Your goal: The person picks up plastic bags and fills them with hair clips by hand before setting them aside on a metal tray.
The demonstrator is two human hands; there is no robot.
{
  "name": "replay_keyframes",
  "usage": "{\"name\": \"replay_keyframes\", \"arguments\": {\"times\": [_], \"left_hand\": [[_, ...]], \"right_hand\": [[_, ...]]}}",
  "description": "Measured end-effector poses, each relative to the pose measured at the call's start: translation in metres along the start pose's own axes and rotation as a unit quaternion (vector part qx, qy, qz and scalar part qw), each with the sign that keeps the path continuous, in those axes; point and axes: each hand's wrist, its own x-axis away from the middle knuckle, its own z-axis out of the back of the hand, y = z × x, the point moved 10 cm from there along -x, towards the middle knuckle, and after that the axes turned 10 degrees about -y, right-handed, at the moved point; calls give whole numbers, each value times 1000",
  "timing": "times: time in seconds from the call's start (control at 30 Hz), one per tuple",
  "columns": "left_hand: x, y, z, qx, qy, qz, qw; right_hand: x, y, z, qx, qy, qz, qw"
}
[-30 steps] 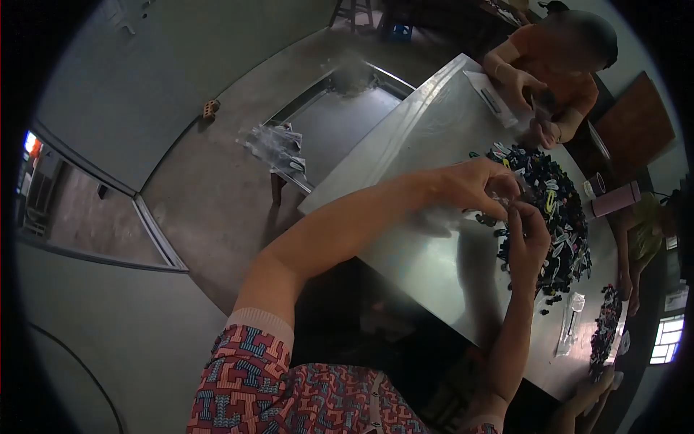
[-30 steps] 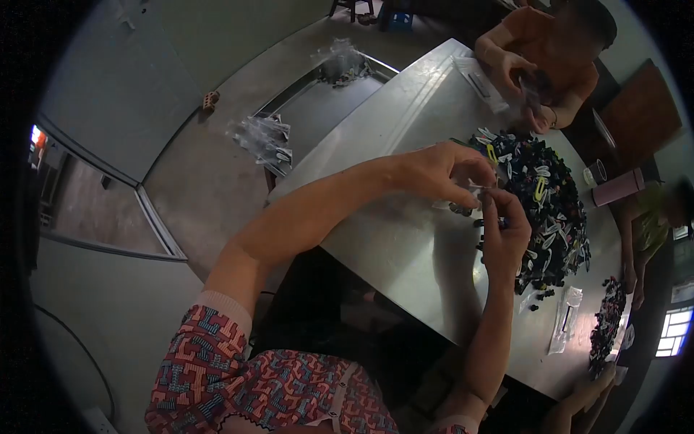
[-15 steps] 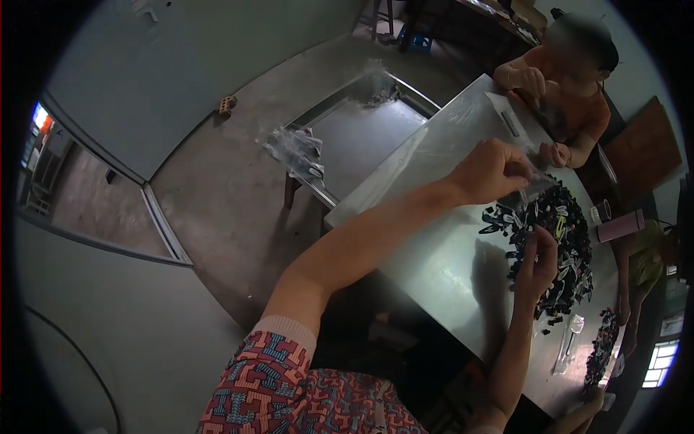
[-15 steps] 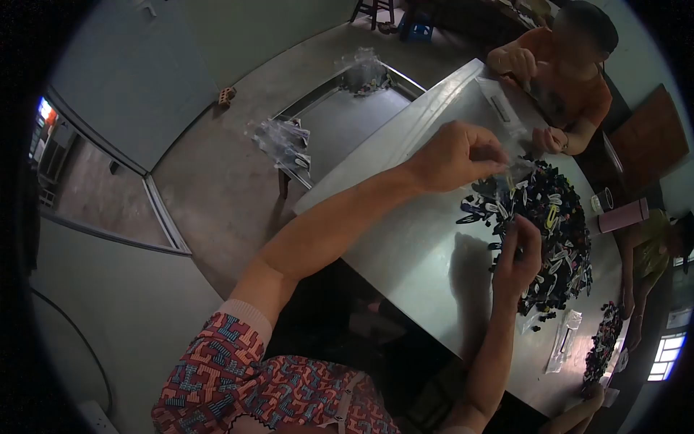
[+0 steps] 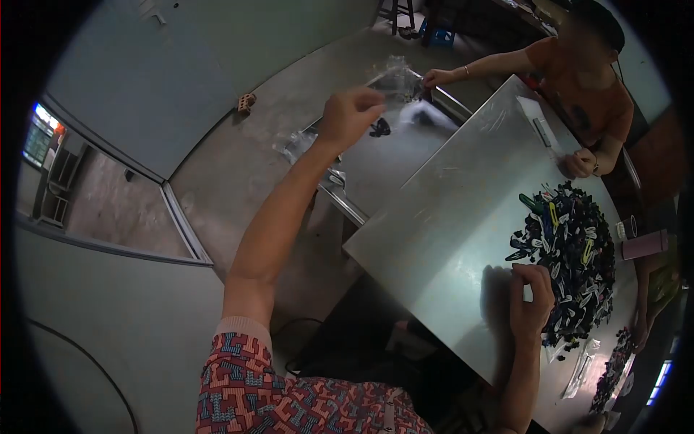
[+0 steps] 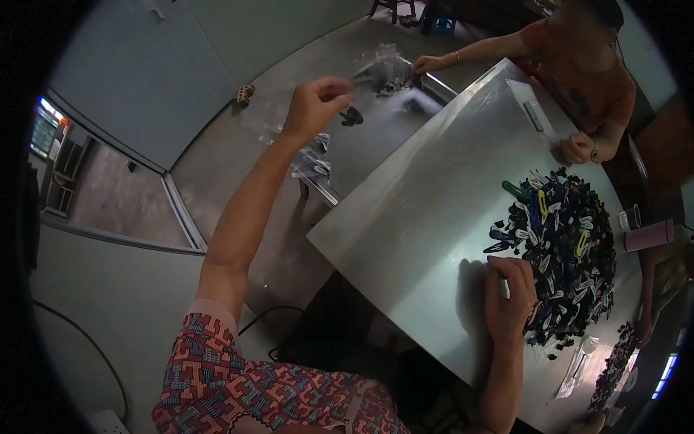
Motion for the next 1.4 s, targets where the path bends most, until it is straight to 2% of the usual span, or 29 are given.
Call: {"name": "replay_keyframes", "arguments": {"times": [0.03, 0.1, 0.13, 0.2, 0.27, 0.33, 0.4, 0.53, 0.63, 0.7, 0.73, 0.8, 0.83, 0.87, 0.93, 0.97, 1.03, 1.13, 1.4], "left_hand": [[4, -39, 3, -6, 24, 11, 1000], [18, -101, 2, -61, 36, 87, 994], [23, -130, -3, -61, 34, 88, 994], [37, -195, 1, -103, 88, 170, 976], [46, -228, -2, -115, 110, 192, 968], [52, -243, -1, -127, 130, 213, 960], [54, -246, -3, -235, 112, 238, 936], [63, -248, 0, -262, 116, 276, 917], [72, -229, 7, -265, 155, 252, 918], [76, -168, 2, -387, 218, 80, 893], [77, -165, 0, -387, 218, 80, 892], [64, -159, -41, -463, 47, 4, 885], [63, -167, -59, -485, -2, 2, 874], [64, -175, -62, -485, -1, 3, 875], [67, -200, -96, -586, -97, -46, 803], [69, -210, -98, -586, -96, -45, 803], [72, -238, -100, -623, -157, 39, 765], [78, -244, -94, -652, -170, 67, 736], [85, -245, -84, -685, -131, -12, 717]], "right_hand": [[0, 1, -3, -5, -9, -4, 1000], [-1, 4, -5, -10, -19, -9, 1000], [-1, 4, -7, -10, -32, -12, 999], [-2, 5, -10, -10, -44, -15, 999], [-2, 5, -12, -10, -54, -20, 998], [-3, 6, -11, -13, -59, -29, 998], [-3, 8, -12, -15, -64, -36, 997], [-2, 7, -13, -8, -65, -26, 998], [-2, 8, -12, -14, -63, -31, 997], [-2, 7, -12, -18, -63, -34, 997], [-3, 7, -11, -14, -61, -38, 997], [-2, 8, -12, -10, -61, -40, 997], [-2, 9, -13, -4, -61, -38, 997], [-2, 9, -13, 2, -60, -35, 998], [-2, 10, -12, -3, -60, -41, 997], [-2, 12, -12, -9, -58, -49, 997], [-2, 15, -11, -7, -56, -51, 997], [-2, 15, -10, -10, -54, -53, 997], [0, 14, -13, -7, -64, -50, 997]]}}
